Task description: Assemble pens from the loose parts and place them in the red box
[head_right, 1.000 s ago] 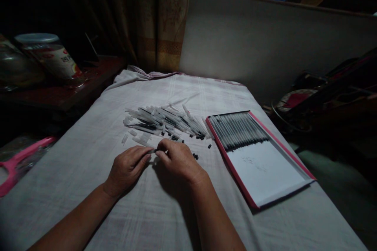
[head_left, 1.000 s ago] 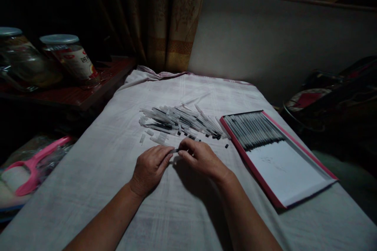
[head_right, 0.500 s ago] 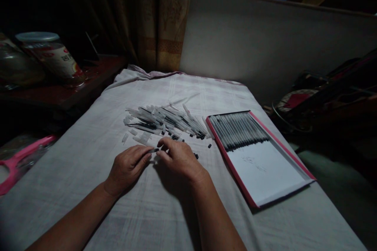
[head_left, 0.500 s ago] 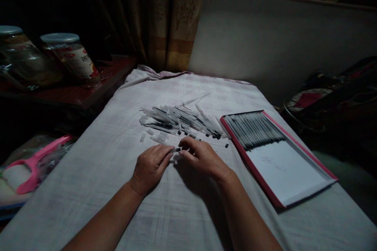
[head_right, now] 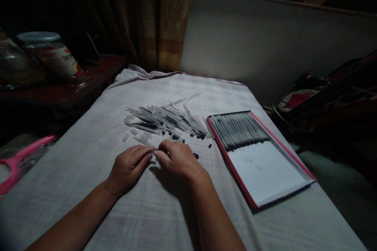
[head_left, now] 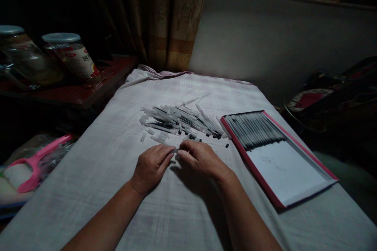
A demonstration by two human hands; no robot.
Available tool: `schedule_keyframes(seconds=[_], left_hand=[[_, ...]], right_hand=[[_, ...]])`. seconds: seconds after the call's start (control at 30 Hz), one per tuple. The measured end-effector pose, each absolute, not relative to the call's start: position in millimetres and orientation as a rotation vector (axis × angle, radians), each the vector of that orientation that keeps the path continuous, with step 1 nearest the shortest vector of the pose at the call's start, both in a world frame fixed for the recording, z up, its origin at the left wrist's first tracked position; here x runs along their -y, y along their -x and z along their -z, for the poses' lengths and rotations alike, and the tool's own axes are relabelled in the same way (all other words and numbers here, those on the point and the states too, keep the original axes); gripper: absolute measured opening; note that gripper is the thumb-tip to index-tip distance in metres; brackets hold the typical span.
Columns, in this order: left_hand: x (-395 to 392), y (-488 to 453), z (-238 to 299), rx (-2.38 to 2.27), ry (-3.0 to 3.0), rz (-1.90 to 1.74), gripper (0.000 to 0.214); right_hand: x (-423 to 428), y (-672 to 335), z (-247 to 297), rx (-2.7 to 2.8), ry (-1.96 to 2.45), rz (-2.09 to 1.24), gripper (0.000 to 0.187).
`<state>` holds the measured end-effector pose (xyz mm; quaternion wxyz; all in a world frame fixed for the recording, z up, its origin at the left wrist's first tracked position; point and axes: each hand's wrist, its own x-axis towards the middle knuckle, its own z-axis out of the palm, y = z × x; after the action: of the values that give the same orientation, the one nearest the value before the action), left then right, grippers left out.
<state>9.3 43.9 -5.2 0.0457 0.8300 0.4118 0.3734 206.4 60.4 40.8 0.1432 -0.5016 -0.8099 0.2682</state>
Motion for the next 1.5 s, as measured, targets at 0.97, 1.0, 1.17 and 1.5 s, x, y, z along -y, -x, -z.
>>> schedule_keyframes(seconds=[0.97, 1.0, 1.17, 1.5], left_hand=[[-43, -8, 7, -1.243, -2.53, -1.16, 0.016], [-43, -8, 8, -1.267, -2.532, -1.148, 0.017], [-45, -6, 10, -1.339, -2.554, -1.091, 0.019], [-46, -3, 7, -1.303, -2.58, -0.995, 0.017]], right_hand=[[-63, -212, -39, 2.289, 1.337, -0.898, 0.026], [-64, -219, -40, 2.257, 1.361, -0.916, 0.027], [-69, -256, -48, 1.976, 1.445, -1.055, 0.027], [-64, -245, -50, 2.155, 1.429, -1.188, 0.022]])
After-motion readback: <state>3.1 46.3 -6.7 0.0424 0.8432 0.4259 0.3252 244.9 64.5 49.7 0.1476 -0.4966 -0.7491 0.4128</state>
